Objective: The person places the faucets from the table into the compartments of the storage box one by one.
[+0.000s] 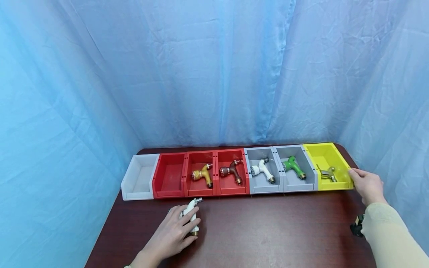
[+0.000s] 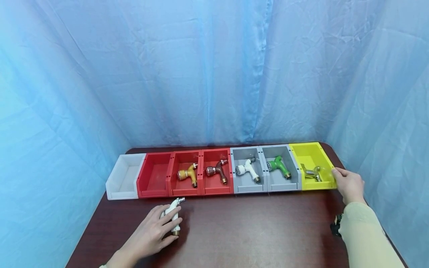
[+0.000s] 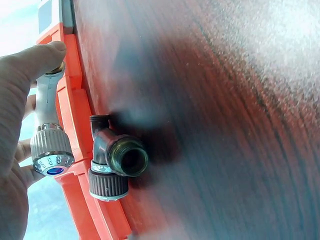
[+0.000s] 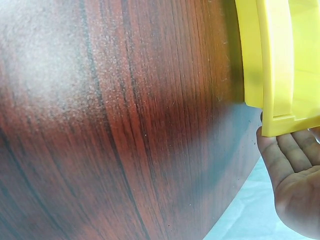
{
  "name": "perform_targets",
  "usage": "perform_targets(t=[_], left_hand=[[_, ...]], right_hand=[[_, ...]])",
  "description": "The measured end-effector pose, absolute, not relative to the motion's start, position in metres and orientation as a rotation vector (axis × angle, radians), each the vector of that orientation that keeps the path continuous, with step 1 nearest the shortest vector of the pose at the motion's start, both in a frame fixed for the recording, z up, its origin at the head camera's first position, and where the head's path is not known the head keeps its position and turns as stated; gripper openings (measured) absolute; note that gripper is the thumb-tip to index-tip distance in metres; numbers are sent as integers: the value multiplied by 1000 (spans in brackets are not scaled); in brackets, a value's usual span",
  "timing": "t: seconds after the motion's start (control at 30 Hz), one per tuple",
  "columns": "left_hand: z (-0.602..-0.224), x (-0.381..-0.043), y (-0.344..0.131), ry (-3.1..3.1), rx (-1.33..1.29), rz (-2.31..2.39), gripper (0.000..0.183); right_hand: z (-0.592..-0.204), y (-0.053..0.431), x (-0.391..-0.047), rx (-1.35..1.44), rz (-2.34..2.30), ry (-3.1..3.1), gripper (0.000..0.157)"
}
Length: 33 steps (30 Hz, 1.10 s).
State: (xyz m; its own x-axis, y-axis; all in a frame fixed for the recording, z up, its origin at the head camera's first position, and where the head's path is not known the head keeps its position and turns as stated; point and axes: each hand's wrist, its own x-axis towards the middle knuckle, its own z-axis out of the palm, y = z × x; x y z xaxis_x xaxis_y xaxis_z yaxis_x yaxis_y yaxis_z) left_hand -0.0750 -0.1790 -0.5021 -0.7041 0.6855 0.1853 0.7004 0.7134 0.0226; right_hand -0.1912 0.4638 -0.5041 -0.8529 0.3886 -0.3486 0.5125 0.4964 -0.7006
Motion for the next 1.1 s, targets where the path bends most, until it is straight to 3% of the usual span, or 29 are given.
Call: perform_targets(t=[1.1], left_hand=[[-487,-95,-194,-2742,-1022,-122,66]], right_hand=[[-502,461,-190,793,-1285,2603,82]])
